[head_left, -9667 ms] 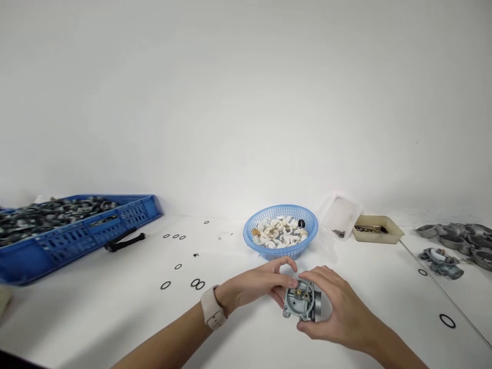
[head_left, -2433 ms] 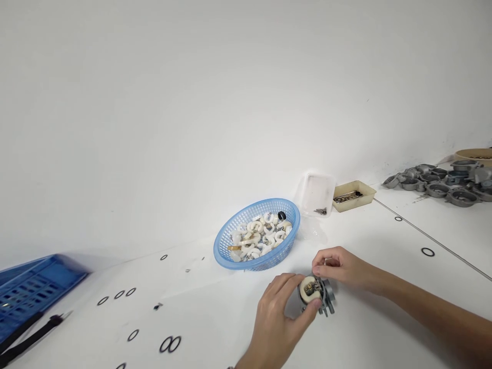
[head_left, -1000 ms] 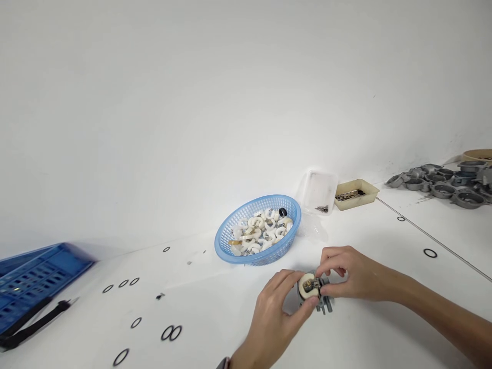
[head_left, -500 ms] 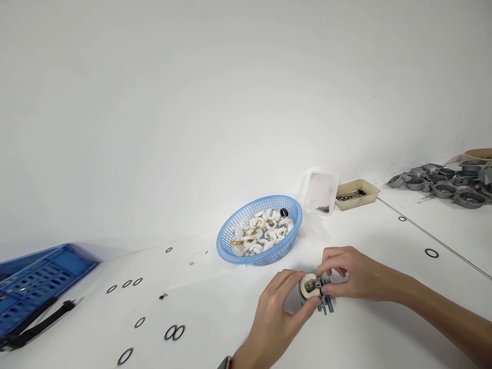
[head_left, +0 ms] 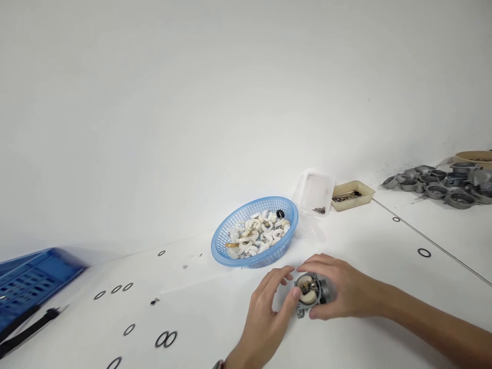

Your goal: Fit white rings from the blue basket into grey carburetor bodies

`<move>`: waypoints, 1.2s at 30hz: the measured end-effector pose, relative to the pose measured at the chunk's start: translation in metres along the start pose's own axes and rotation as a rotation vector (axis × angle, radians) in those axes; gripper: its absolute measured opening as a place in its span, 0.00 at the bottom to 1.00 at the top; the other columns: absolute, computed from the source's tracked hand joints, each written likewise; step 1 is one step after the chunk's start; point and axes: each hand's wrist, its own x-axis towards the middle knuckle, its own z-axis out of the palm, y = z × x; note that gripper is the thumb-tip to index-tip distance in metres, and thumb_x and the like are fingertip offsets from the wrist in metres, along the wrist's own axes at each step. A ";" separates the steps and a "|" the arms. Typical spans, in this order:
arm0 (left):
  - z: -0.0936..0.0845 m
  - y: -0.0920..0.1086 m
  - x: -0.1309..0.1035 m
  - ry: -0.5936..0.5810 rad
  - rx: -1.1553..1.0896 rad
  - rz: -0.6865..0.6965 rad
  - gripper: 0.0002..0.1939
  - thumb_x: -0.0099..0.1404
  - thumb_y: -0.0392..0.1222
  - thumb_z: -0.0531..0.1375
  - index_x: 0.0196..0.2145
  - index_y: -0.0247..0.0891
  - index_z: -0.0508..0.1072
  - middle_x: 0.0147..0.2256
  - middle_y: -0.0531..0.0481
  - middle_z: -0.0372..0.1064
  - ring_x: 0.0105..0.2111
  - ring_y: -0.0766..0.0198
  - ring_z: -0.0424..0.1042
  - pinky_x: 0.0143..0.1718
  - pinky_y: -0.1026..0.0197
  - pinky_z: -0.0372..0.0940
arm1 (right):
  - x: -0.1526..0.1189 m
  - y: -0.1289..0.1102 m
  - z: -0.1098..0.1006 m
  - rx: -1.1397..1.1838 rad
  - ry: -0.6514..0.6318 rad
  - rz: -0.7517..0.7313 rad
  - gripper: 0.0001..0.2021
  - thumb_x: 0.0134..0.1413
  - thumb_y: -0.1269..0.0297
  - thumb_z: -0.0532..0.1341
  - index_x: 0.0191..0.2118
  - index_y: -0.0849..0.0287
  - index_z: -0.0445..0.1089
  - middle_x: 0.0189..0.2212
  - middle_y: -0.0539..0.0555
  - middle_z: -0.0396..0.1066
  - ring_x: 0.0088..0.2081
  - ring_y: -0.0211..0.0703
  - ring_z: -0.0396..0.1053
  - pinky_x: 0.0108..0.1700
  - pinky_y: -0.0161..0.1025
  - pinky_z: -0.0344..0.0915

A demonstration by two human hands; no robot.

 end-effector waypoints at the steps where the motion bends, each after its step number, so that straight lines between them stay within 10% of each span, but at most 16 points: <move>1: 0.000 -0.001 0.000 0.005 -0.012 -0.011 0.17 0.72 0.54 0.55 0.49 0.43 0.75 0.38 0.45 0.76 0.38 0.55 0.74 0.37 0.57 0.72 | 0.000 0.001 0.006 -0.003 0.007 -0.014 0.32 0.43 0.60 0.73 0.57 0.52 0.69 0.51 0.55 0.72 0.52 0.53 0.68 0.55 0.47 0.63; 7: 0.005 -0.005 -0.003 0.055 -0.058 -0.101 0.19 0.71 0.57 0.55 0.48 0.44 0.76 0.38 0.46 0.75 0.37 0.56 0.73 0.28 0.62 0.70 | 0.002 0.006 0.002 0.004 0.052 -0.006 0.28 0.45 0.61 0.71 0.55 0.42 0.70 0.46 0.50 0.74 0.47 0.52 0.71 0.51 0.45 0.67; 19: 0.007 0.005 -0.008 0.024 -0.083 -0.173 0.19 0.70 0.58 0.55 0.48 0.45 0.77 0.41 0.43 0.73 0.40 0.55 0.72 0.17 0.68 0.62 | -0.039 0.093 -0.158 -0.610 0.908 0.617 0.29 0.47 0.54 0.63 0.57 0.54 0.69 0.54 0.61 0.70 0.54 0.65 0.66 0.49 0.52 0.64; 36: 0.005 -0.009 -0.007 -0.098 0.381 0.187 0.13 0.74 0.52 0.52 0.34 0.43 0.64 0.18 0.60 0.57 0.18 0.64 0.62 0.23 0.65 0.56 | -0.063 0.123 -0.181 -0.743 0.878 0.848 0.32 0.47 0.48 0.63 0.59 0.53 0.66 0.55 0.65 0.66 0.56 0.68 0.62 0.49 0.54 0.61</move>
